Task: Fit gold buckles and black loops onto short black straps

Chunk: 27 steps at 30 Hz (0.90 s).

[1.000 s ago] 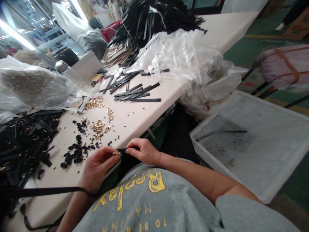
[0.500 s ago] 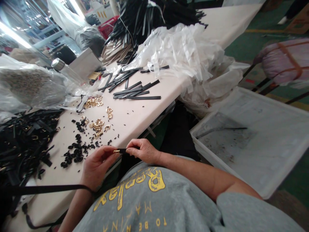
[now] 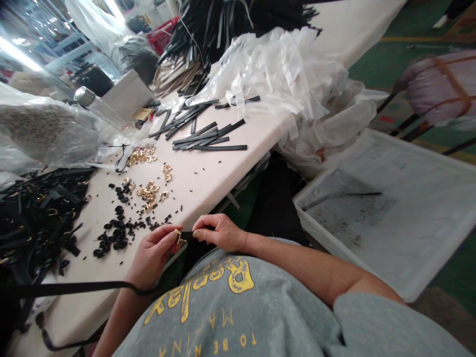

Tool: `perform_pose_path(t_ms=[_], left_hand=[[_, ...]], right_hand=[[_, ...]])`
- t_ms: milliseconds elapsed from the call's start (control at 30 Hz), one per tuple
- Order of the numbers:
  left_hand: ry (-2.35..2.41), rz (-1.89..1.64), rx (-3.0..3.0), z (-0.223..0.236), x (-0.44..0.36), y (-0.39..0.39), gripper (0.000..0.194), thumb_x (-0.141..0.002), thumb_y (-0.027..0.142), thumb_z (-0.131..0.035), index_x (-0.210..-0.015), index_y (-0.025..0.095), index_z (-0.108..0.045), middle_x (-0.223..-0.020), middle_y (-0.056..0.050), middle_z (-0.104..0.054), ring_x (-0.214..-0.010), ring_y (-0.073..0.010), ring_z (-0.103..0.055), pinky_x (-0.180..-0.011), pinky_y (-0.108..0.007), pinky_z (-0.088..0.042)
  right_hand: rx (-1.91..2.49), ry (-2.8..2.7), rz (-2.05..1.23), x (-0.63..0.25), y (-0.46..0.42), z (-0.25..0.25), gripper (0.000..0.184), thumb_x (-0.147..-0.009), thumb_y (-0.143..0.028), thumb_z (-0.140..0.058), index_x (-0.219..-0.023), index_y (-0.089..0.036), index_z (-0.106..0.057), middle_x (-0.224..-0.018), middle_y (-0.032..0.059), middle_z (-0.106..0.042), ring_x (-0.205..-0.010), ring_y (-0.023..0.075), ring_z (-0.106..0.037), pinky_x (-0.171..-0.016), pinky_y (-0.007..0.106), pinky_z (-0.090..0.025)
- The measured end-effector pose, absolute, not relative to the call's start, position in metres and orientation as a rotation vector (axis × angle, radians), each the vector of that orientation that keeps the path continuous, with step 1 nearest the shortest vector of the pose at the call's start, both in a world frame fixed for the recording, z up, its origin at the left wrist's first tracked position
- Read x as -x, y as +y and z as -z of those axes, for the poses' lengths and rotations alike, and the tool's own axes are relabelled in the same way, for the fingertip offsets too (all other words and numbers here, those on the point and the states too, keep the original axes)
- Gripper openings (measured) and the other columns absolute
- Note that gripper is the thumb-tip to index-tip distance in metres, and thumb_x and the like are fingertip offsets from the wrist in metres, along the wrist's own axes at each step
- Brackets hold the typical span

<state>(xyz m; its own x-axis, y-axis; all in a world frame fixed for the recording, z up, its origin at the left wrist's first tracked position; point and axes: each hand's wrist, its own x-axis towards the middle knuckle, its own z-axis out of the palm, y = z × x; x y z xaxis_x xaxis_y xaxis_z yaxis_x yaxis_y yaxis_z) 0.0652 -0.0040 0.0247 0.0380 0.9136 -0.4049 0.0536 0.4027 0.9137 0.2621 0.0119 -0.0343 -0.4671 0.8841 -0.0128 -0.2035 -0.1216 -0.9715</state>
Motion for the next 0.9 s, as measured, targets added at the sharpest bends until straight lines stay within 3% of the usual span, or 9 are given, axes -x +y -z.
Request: perform_pose_path(t_ms=[233,433,600,700,900], left_hand=[[1.335,-0.872,-1.015,-0.024,-0.069,-0.007,0.038,-0.070,0.037,-0.082,-0.101,0.018,-0.075,-0.071,-0.001,-0.067,-0.059,-0.0103,-0.057,-0.059,-0.021,-0.049],[1.464,-0.852,-1.333,-0.026,-0.074,-0.010,0.032,-0.070,0.035,-0.081,-0.098,0.020,-0.076,-0.092,-0.007,-0.073,-0.080,-0.0179,-0.065,-0.073,-0.027,-0.055],[1.395,-0.877,-1.122,-0.027,-0.074,-0.009,0.034,-0.070,0.037,-0.081,-0.097,0.016,-0.075,-0.069,-0.002,-0.068,-0.057,-0.0119,-0.057,-0.056,-0.023,-0.049],[1.332,-0.896,-0.941,-0.025,-0.073,-0.009,0.036,-0.067,0.036,-0.083,-0.094,0.015,-0.074,-0.060,0.001,-0.061,-0.053,-0.0094,-0.052,-0.051,-0.020,-0.043],[1.240,-0.852,-0.831,-0.022,-0.075,-0.011,0.037,-0.066,0.032,-0.085,-0.096,0.016,-0.071,-0.068,0.001,-0.063,-0.054,-0.0069,-0.053,-0.053,-0.017,-0.043]], right_hand=[[0.867,-1.271,-1.758,-0.258,0.012,0.036,0.026,-0.083,-0.041,-0.067,-0.083,-0.015,-0.064,-0.066,-0.0026,-0.059,-0.053,0.0074,-0.049,-0.050,0.020,-0.041],[0.872,-1.336,-1.689,-0.254,0.011,0.024,0.025,-0.084,-0.040,-0.066,-0.082,-0.015,-0.063,-0.066,-0.0035,-0.058,-0.054,0.0076,-0.050,-0.052,0.020,-0.043],[0.795,-1.411,-1.778,-0.260,0.014,0.019,0.020,-0.086,-0.033,-0.063,-0.094,-0.015,-0.062,-0.078,-0.0004,-0.063,-0.061,0.0093,-0.056,-0.056,0.021,-0.048],[0.757,-1.559,-1.821,-0.266,0.015,0.015,0.020,-0.090,-0.034,-0.059,-0.090,-0.015,-0.063,-0.074,-0.0011,-0.062,-0.059,0.0087,-0.055,-0.056,0.020,-0.045],[0.688,-1.770,-1.646,-0.265,0.014,0.010,0.029,-0.095,-0.037,-0.052,-0.090,-0.013,-0.068,-0.069,-0.0008,-0.061,-0.059,0.0091,-0.053,-0.056,0.019,-0.042]])
